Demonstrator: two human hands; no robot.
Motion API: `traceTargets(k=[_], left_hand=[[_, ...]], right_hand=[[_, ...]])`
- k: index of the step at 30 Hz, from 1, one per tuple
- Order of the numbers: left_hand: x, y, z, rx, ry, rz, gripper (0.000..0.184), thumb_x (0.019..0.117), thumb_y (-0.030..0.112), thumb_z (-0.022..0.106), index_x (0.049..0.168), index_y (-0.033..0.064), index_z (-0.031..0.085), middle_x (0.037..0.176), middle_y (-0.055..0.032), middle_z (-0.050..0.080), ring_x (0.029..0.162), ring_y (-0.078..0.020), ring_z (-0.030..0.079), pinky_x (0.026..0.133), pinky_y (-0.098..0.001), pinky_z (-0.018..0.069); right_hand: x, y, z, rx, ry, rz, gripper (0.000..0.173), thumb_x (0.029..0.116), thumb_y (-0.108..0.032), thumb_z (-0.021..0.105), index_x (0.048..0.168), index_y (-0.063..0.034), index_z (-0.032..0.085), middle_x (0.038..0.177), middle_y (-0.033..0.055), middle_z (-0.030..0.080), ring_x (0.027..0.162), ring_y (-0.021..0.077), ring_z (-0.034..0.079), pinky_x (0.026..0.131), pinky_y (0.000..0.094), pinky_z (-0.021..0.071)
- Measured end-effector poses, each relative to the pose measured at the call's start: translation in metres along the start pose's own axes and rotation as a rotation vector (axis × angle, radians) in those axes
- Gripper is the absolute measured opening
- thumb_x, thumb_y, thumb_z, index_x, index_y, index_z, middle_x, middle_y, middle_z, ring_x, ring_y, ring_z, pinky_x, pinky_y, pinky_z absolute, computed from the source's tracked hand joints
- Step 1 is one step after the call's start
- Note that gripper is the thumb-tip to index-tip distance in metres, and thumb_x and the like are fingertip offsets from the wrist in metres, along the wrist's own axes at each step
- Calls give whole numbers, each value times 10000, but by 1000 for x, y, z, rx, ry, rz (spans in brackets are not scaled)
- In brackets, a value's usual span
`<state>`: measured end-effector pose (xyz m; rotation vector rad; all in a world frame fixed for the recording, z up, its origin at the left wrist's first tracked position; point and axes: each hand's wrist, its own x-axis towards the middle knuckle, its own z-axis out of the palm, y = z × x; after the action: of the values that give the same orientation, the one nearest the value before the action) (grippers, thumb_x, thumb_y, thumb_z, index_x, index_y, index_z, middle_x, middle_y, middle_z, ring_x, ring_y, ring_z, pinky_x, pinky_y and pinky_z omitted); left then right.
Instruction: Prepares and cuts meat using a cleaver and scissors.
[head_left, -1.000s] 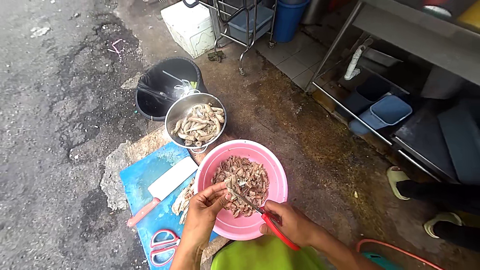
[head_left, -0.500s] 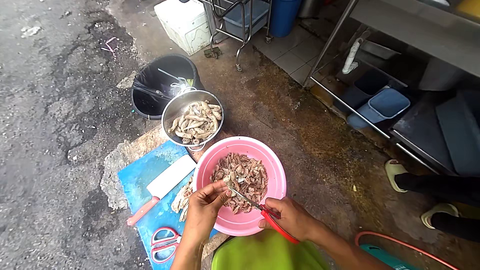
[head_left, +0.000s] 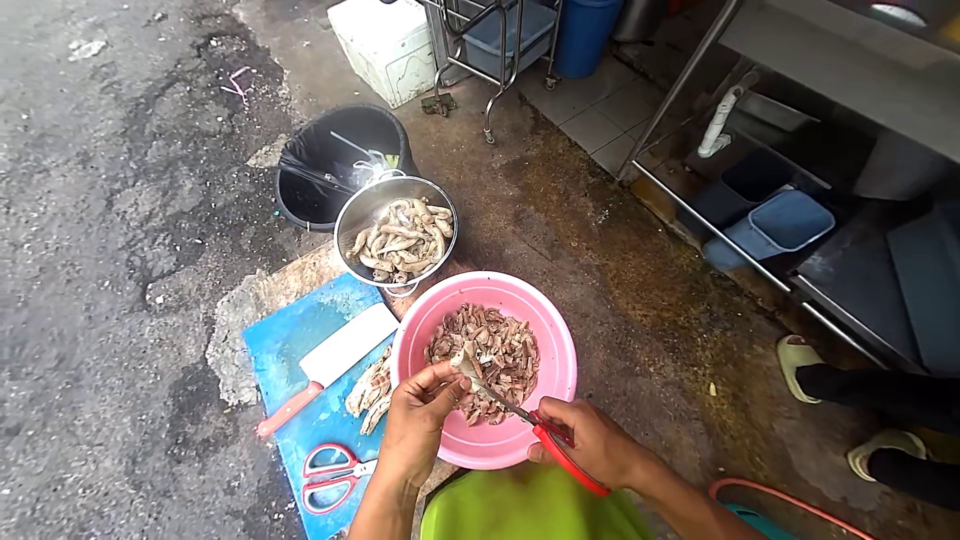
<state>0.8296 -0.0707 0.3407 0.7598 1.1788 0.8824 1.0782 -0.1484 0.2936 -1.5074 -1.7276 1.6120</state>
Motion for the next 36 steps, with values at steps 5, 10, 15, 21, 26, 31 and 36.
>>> traceTargets(k=[5, 10, 15, 21, 26, 31, 36], left_hand=[[-2, -4, 0, 5, 36, -6, 148, 881, -123, 677, 1023, -88, 703, 906, -172, 735, 790, -216, 730, 790, -336, 631], [-1, -14, -2, 68, 81, -10, 177, 879, -119, 691, 1050, -79, 717, 907, -167, 737, 788, -219, 731, 784, -338, 634], [18, -44, -14, 289, 99, 12, 169, 915, -27, 713, 1083, -43, 719, 939, -139, 750, 821, -209, 733, 797, -350, 625], [30, -45, -57, 1012, 296, 207, 412, 973, 139, 663, 1359, 7, 613, 1244, -216, 659, 1040, -318, 701, 920, -502, 588], [49, -41, -137, 1115, 445, -45, 316, 1006, 107, 576, 1288, -4, 663, 1245, -242, 668, 1116, -395, 672, 991, -584, 522], [75, -69, -156, 1380, 210, 13, 318, 1013, 207, 608, 1297, 91, 690, 1360, -163, 632, 1300, -354, 572, 1096, -539, 460], [85, -72, -152, 1618, 127, 21, 320, 1050, 228, 529, 1306, 107, 678, 1310, -117, 664, 1258, -310, 600, 1081, -498, 458]], right_hand=[[-1, 1, 2, -41, 11, 26, 539, 904, -618, 670, 924, -84, 597, 674, 27, 512, 608, 154, 526, 570, 366, 436], [-4, 7, 4, -156, 58, 83, 582, 884, -670, 647, 824, -94, 587, 611, 21, 470, 561, 172, 496, 533, 391, 405], [-10, 9, -3, -256, -106, 273, 562, 910, -637, 639, 984, -81, 611, 756, 95, 578, 719, 271, 605, 653, 489, 489], [-27, 20, -11, -198, -35, 337, 649, 883, -636, 673, 1157, -49, 625, 891, 142, 652, 815, 298, 650, 735, 520, 532], [-36, 31, -17, -142, 64, 252, 586, 890, -558, 708, 1123, -25, 639, 854, 131, 660, 763, 269, 656, 705, 489, 543], [-37, 25, -19, -142, 64, 187, 549, 899, -509, 729, 1088, -2, 639, 818, 126, 646, 723, 253, 634, 668, 466, 530], [-38, 17, -16, -137, 62, 169, 506, 918, -455, 726, 1082, 15, 639, 829, 133, 654, 738, 242, 642, 688, 450, 537]])
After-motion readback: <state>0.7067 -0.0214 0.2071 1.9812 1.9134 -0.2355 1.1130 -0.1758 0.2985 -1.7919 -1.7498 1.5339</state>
